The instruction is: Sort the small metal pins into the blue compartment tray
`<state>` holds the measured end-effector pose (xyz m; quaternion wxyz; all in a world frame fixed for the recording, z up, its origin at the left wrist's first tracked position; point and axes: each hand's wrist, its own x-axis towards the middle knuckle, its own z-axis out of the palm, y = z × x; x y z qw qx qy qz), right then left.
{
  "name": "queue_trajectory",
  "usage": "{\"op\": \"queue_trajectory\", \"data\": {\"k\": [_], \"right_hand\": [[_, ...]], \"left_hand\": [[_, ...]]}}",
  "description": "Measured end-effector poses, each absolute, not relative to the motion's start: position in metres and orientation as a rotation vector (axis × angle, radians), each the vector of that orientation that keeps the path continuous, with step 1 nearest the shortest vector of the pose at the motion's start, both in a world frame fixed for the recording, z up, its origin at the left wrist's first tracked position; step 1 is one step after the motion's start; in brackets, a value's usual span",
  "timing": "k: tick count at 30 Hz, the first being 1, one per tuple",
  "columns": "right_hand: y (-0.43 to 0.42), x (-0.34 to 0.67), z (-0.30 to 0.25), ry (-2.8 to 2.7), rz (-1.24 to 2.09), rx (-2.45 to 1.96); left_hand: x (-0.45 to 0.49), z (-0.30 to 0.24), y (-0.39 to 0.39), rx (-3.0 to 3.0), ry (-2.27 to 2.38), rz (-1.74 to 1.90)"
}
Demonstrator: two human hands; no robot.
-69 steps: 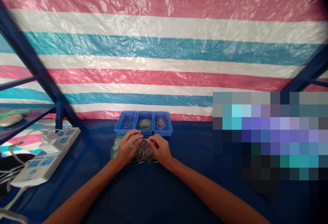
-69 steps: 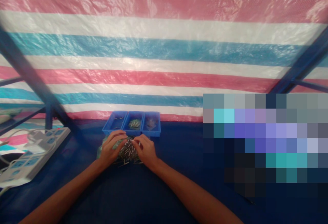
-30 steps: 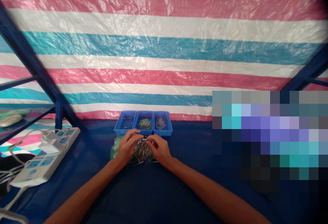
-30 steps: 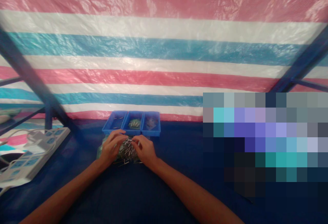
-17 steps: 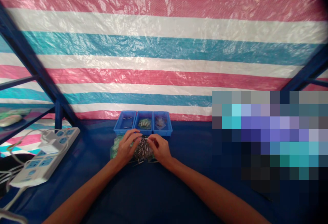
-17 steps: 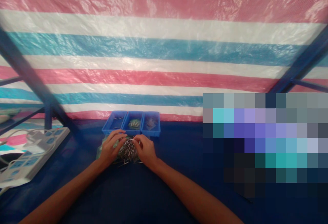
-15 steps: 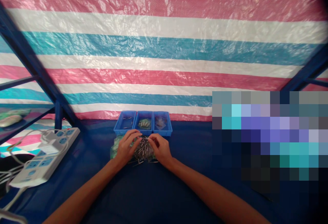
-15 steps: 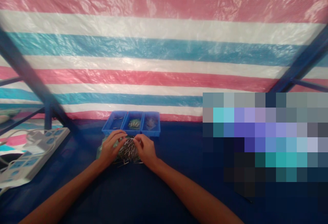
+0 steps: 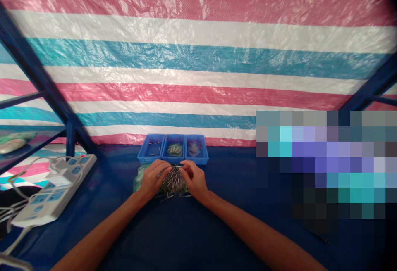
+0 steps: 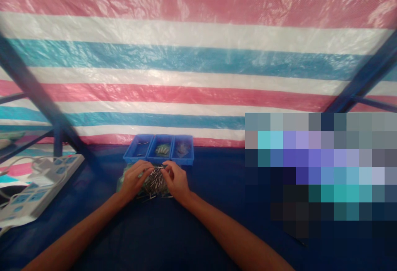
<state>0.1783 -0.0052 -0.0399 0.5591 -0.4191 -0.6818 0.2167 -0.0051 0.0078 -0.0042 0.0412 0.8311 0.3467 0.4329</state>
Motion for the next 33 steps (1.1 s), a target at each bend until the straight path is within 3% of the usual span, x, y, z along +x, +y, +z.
{"op": "queue_trajectory", "data": {"k": [33], "right_hand": [[-0.0048,0.1795,-0.0361,-1.704,0.390,-0.945]], "left_hand": [[-0.0043,-0.0106,0.0072,2.552,0.870,1.462]]}}
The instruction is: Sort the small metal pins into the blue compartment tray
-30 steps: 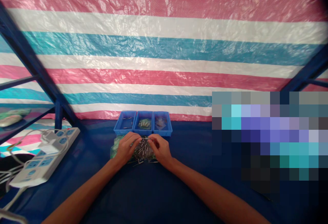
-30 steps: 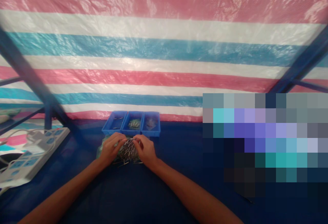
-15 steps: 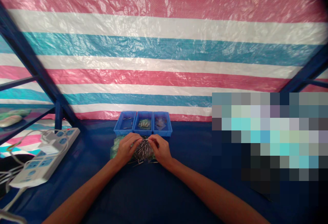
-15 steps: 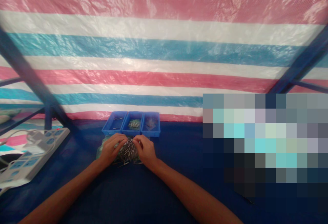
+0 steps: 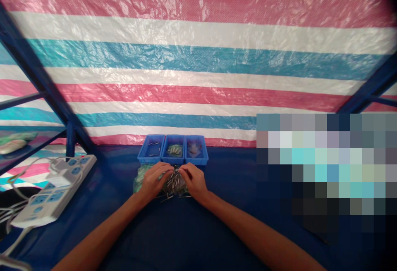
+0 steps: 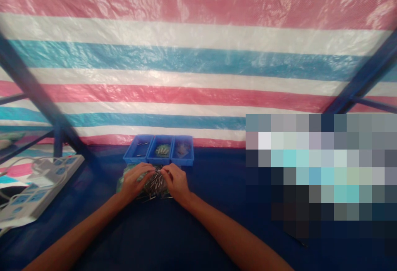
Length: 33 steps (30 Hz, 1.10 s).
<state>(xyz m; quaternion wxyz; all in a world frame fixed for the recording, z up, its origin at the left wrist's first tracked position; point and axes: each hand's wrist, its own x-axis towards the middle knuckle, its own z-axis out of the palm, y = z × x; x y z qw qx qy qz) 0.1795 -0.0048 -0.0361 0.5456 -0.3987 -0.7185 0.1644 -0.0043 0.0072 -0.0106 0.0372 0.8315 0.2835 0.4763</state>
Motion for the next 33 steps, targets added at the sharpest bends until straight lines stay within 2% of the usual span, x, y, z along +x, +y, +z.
{"op": "queue_trajectory", "data": {"k": [19,33], "right_hand": [[-0.0049,0.1786,-0.0384,-1.743,0.395,-0.922],[-0.0051,0.1791,-0.0362,-1.725,0.371,-0.938]], "left_hand": [[-0.0046,-0.0125,0.0077,2.475,1.239,1.420],[-0.0058,-0.0087,0.0061,2.535,0.999,1.471]]}}
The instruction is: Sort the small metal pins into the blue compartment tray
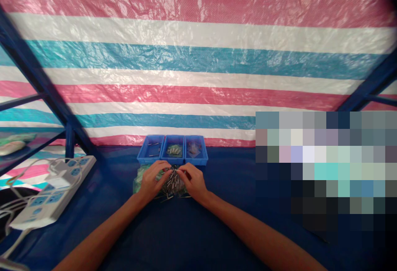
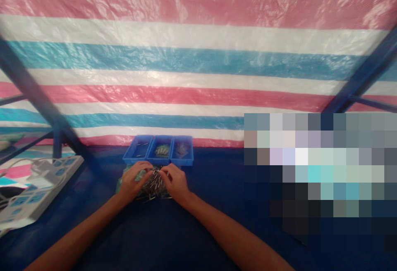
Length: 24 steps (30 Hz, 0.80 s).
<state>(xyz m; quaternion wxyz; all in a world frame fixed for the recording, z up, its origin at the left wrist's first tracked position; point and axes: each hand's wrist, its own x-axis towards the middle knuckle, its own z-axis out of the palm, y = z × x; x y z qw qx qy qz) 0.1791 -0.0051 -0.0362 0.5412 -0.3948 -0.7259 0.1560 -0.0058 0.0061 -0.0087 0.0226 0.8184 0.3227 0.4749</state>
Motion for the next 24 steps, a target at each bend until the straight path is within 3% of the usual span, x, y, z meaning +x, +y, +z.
{"op": "queue_trajectory", "data": {"k": [24], "right_hand": [[-0.0033,0.1789,-0.0383,-1.741,0.371,-0.934]], "left_hand": [[-0.0025,-0.0080,0.0049,2.539,0.889,1.434]]}}
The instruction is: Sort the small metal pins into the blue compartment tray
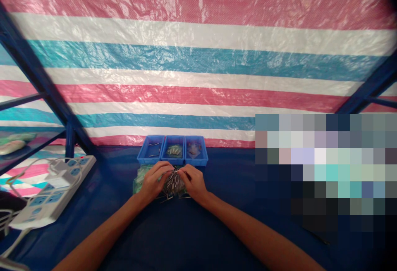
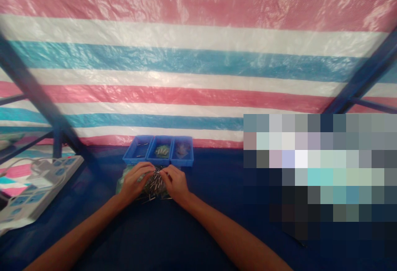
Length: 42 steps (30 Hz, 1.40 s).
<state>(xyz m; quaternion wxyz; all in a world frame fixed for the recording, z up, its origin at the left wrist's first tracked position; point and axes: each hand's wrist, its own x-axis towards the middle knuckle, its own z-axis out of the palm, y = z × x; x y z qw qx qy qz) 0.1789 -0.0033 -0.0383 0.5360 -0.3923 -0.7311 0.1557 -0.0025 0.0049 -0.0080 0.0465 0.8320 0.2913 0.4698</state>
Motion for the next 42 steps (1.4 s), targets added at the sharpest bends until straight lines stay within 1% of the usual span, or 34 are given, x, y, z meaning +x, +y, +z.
{"op": "queue_trajectory", "data": {"k": [11,23,32,42], "right_hand": [[-0.0049,0.1777,-0.0375,-1.697,0.404,-0.948],[-0.0050,0.1780,-0.0361,-1.710,0.417,-0.984],[-0.0030,0.1806,-0.0381,-1.699,0.402,-0.958],[-0.0075,0.1808,-0.0359,-1.689,0.466,-0.961]], "left_hand": [[-0.0030,-0.0090,0.0068,2.524,0.912,1.458],[-0.0037,-0.0074,0.0073,2.454,1.041,1.476],[-0.0010,-0.0014,0.0065,2.412,1.143,1.312],[-0.0033,-0.0054,0.0088,2.435,1.137,1.244]]}}
